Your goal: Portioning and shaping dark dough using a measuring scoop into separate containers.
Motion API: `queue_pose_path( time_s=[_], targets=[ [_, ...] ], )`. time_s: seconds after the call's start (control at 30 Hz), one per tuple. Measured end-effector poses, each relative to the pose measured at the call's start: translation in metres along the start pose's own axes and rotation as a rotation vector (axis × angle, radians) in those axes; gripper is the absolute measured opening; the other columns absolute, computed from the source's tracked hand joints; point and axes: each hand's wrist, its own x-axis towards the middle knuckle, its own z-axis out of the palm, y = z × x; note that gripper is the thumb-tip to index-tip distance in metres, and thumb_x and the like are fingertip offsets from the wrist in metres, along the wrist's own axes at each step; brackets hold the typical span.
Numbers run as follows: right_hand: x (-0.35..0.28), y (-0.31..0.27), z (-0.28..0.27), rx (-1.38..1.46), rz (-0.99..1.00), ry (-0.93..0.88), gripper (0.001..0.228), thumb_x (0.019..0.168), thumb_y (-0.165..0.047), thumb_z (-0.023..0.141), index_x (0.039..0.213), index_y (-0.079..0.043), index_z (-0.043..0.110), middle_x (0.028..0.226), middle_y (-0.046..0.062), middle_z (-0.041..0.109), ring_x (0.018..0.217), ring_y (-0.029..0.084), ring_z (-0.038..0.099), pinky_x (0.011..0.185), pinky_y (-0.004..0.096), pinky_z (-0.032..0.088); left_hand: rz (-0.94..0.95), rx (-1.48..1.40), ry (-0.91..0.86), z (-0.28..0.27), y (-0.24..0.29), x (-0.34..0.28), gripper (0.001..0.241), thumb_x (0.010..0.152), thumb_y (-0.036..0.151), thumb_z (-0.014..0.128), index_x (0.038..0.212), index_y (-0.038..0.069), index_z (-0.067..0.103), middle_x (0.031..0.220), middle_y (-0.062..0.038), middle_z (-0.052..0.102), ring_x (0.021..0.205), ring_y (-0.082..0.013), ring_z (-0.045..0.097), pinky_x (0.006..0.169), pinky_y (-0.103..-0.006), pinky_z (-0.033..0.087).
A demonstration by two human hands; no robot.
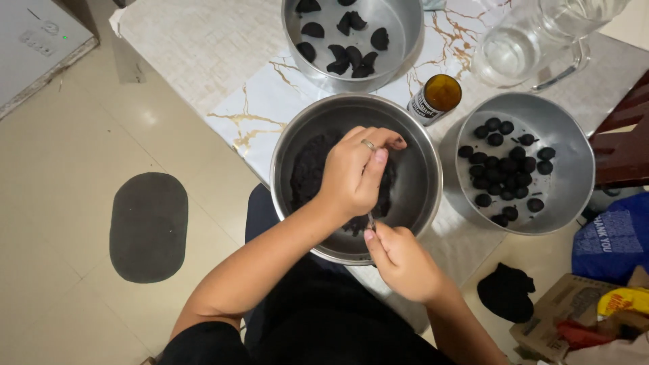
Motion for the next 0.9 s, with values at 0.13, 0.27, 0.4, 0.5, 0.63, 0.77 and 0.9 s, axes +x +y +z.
queue_pose_path(
  time_s=[0.13, 0.27, 0.4, 0.5, 0.63, 0.77, 0.9],
  targets=[
    [0.000, 0.013, 0.000, 0.045, -0.003, 0.023, 0.027, 0.105, -0.018, 0.051, 0.082, -0.003, 0.049, 0.051, 0.008, 0.042, 0.044, 0.018, 0.041, 0.045, 0.036, 0.038, -0.023, 0.115, -0.004, -0.004, -0.001, 0.008, 0.031, 0.104, 0.024, 0.046, 0.108, 0.004, 0.070, 0.100, -0.011, 0.074, 0.092, -0.0333, 0.066, 0.085, -0.0418, 0.053],
    [-0.002, 0.054, -0.002, 0.418, 0.101, -0.019, 0.035, 0.110, -0.023, 0.047, 0.080, -0.005, 0.048, 0.057, -0.003, 0.039, 0.049, 0.009, 0.036, 0.045, 0.028, 0.032, -0.145, 0.307, 0.026, -0.004, -0.043, 0.013, 0.035, 0.106, 0.027, 0.044, 0.103, 0.007, 0.073, 0.101, -0.012, 0.074, 0.095, -0.0341, 0.068, 0.086, -0.0427, 0.053],
    [-0.005, 0.068, -0.012, 0.985, 0.144, -0.239, 0.032, 0.114, -0.026, 0.042, 0.091, -0.004, 0.048, 0.065, -0.005, 0.034, 0.052, 0.005, 0.028, 0.046, 0.022, 0.025, -0.450, 0.070, 0.094, -0.018, -0.056, 0.018, 0.056, 0.111, 0.040, 0.032, 0.104, 0.004, 0.074, 0.095, -0.011, 0.078, 0.085, -0.0224, 0.073, 0.082, -0.0351, 0.055],
    [0.000, 0.057, -0.018, 0.977, 0.013, -0.354, 0.023, 0.110, -0.022, 0.045, 0.105, 0.000, 0.051, 0.067, -0.004, 0.033, 0.055, 0.007, 0.029, 0.047, 0.024, 0.026, -0.521, -0.424, 0.007, -0.007, -0.071, 0.002, 0.060, 0.110, 0.046, 0.031, 0.109, -0.001, 0.069, 0.104, -0.011, 0.078, 0.082, -0.0181, 0.070, 0.078, -0.0312, 0.056],
    [0.003, 0.044, -0.019, 1.016, -0.139, -0.345, 0.027, 0.109, -0.027, 0.045, 0.114, -0.001, 0.048, 0.068, -0.005, 0.033, 0.055, 0.006, 0.030, 0.049, 0.024, 0.027, -0.678, -0.672, -0.182, -0.008, -0.055, -0.016, 0.061, 0.111, 0.043, 0.030, 0.119, -0.003, 0.069, 0.107, -0.011, 0.077, 0.088, -0.0142, 0.063, 0.080, -0.0272, 0.050],
    [0.003, 0.059, -0.006, 0.981, 0.046, -0.257, 0.035, 0.111, -0.033, 0.044, 0.107, 0.001, 0.053, 0.065, -0.004, 0.035, 0.052, 0.007, 0.031, 0.047, 0.023, 0.027, -0.465, -0.466, -0.118, -0.022, -0.016, -0.014, 0.048, 0.111, 0.041, 0.038, 0.124, 0.004, 0.066, 0.119, -0.010, 0.075, 0.102, -0.0158, 0.068, 0.093, -0.0286, 0.053],
    [0.007, 0.030, 0.009, 0.293, -0.101, 0.031, 0.025, 0.105, -0.020, 0.055, 0.108, 0.002, 0.067, 0.072, -0.002, 0.059, 0.063, 0.005, 0.048, 0.053, 0.025, 0.042, 0.225, 0.535, -0.086, -0.019, 0.018, -0.001, 0.039, 0.099, 0.042, 0.061, 0.117, 0.009, 0.073, 0.106, -0.008, 0.075, 0.098, -0.0257, 0.068, 0.088, -0.0429, 0.045]
  ],
)
